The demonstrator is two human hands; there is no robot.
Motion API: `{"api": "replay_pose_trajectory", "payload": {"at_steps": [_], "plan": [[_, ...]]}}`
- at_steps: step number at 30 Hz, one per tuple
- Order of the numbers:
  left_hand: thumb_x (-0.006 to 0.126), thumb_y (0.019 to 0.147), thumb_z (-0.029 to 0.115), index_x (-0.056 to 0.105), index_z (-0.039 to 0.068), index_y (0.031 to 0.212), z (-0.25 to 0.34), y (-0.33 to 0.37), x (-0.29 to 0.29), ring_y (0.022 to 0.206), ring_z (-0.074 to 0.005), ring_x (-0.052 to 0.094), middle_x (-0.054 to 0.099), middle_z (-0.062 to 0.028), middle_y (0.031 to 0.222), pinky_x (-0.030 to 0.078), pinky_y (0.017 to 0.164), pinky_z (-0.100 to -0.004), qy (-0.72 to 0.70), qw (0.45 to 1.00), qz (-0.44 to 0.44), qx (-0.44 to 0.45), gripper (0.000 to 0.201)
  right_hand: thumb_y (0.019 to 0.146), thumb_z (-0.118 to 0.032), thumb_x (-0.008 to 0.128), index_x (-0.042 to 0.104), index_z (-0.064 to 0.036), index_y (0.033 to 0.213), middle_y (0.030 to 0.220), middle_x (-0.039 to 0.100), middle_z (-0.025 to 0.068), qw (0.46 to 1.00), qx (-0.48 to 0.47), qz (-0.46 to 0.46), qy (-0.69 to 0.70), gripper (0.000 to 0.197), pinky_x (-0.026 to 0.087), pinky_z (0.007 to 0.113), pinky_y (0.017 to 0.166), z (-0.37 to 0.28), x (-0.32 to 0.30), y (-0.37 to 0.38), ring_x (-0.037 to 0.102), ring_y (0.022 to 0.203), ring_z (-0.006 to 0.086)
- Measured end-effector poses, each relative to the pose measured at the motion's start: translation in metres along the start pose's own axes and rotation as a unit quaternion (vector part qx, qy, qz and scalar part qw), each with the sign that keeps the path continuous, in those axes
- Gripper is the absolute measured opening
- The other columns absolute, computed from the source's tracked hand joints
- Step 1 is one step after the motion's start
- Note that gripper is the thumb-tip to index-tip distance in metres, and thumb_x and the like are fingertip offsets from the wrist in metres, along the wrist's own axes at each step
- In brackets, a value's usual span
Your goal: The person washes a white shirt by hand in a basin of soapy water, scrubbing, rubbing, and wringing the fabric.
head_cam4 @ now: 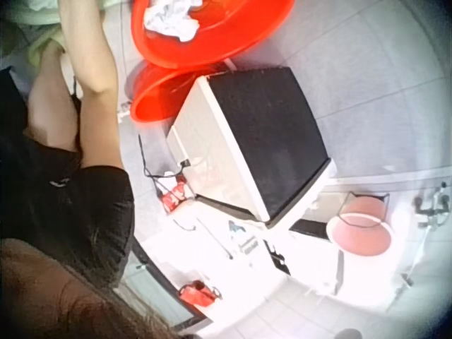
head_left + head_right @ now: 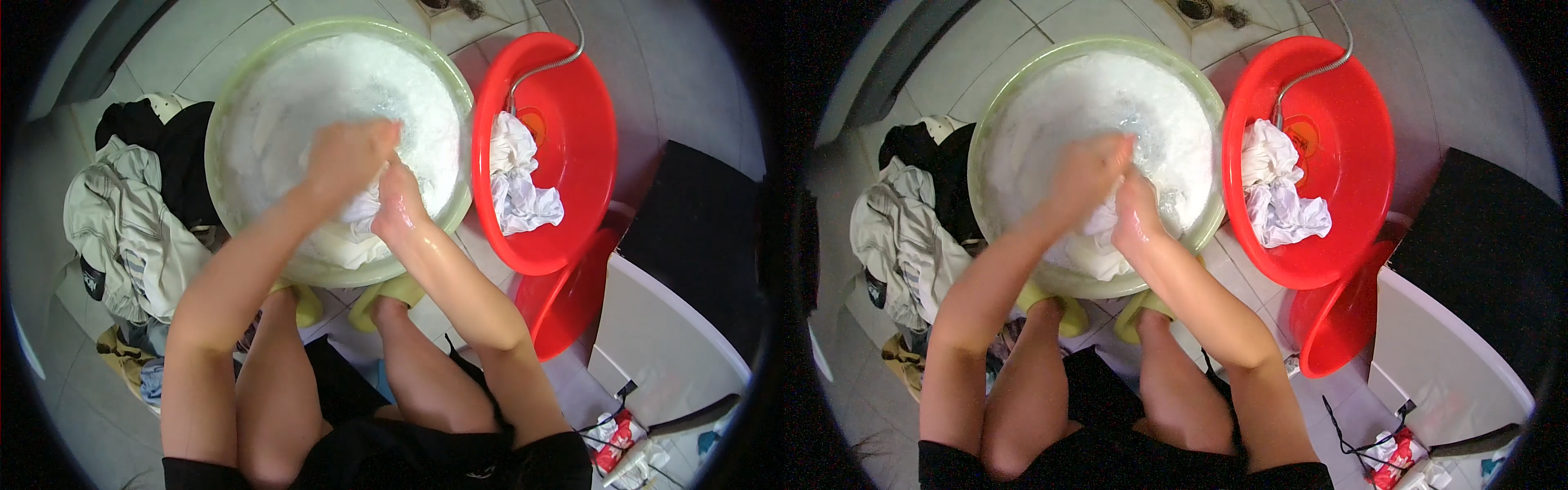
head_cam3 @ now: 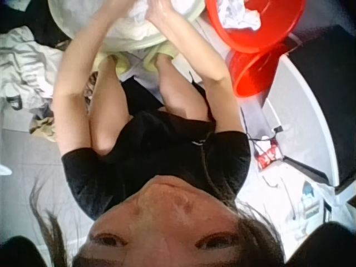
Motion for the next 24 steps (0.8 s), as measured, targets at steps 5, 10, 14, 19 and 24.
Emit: {"api": "replay_pose_trajectory", "payload": {"at_steps": [5,10,14,19,24], "plan": [[0.056,0.087,0.032,0.057,0.004,0.069,0.030,-0.019,0.013,0.055,-0.0325,0.053,0.053,-0.0127,0.058,0.043,0.053,-0.0373,-0.003,0.999,-0.006,0.049,0.034,0.096,-0.032,0.039,0.051,-0.0092,0.110,0.099,0.056,0.0031,0.993,0.002,-0.119,0.014,0.029,0.046,0.029,0.076,0.016,-0.034,0.036,0.055,0.087,0.0154],[0.056,0.087,0.031,0.057,0.004,0.067,0.065,-0.043,0.025,0.052,-0.0311,0.052,0.054,-0.0116,0.058,0.043,0.052,-0.0372,-0.005,0.981,-0.002,0.195,0.034,0.093,-0.035,0.046,0.052,-0.0112,0.089,0.086,0.054,-0.0007,0.911,0.081,-0.397,0.078,0.025,0.044,0.027,0.072,-0.006,-0.057,0.049,0.054,0.079,0.0130],[0.056,0.085,0.029,0.054,0.006,0.062,0.003,-0.006,0.016,0.049,-0.0289,0.051,0.052,-0.0106,0.056,0.041,0.049,-0.0378,-0.029,0.996,0.072,0.054,0.033,0.092,-0.028,0.046,0.056,-0.0075,0.104,0.086,0.059,0.0044,0.994,0.020,-0.075,0.078,0.026,0.049,0.033,0.072,0.002,-0.010,0.005,0.060,0.078,0.0194],[0.059,0.082,0.026,0.055,0.010,0.062,0.015,-0.014,0.007,0.049,-0.0259,0.054,0.053,-0.0075,0.055,0.042,0.047,-0.0369,0.063,0.996,0.023,0.055,0.026,0.092,-0.030,0.046,0.056,-0.0057,0.108,0.097,0.061,0.0052,0.999,-0.012,-0.050,0.007,0.031,0.050,0.033,0.074,-0.004,-0.007,-0.002,0.061,0.083,0.0197],[0.058,0.084,0.030,0.056,0.007,0.065,0.068,-0.047,0.023,0.051,-0.0270,0.054,0.053,-0.0104,0.056,0.041,0.048,-0.0372,-0.016,0.977,0.018,0.211,0.030,0.094,-0.033,0.043,0.049,-0.0054,0.119,0.110,0.057,0.0056,0.956,-0.004,-0.120,-0.267,0.038,0.049,0.033,0.080,-0.019,-0.044,0.027,0.058,0.096,0.0200]]}}
Point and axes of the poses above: each hand's wrist, its own y-axis towards the middle knuckle, its own x-axis out of the palm, z = x × y, the point moved 2 cm from there along y, towards the middle knuckle
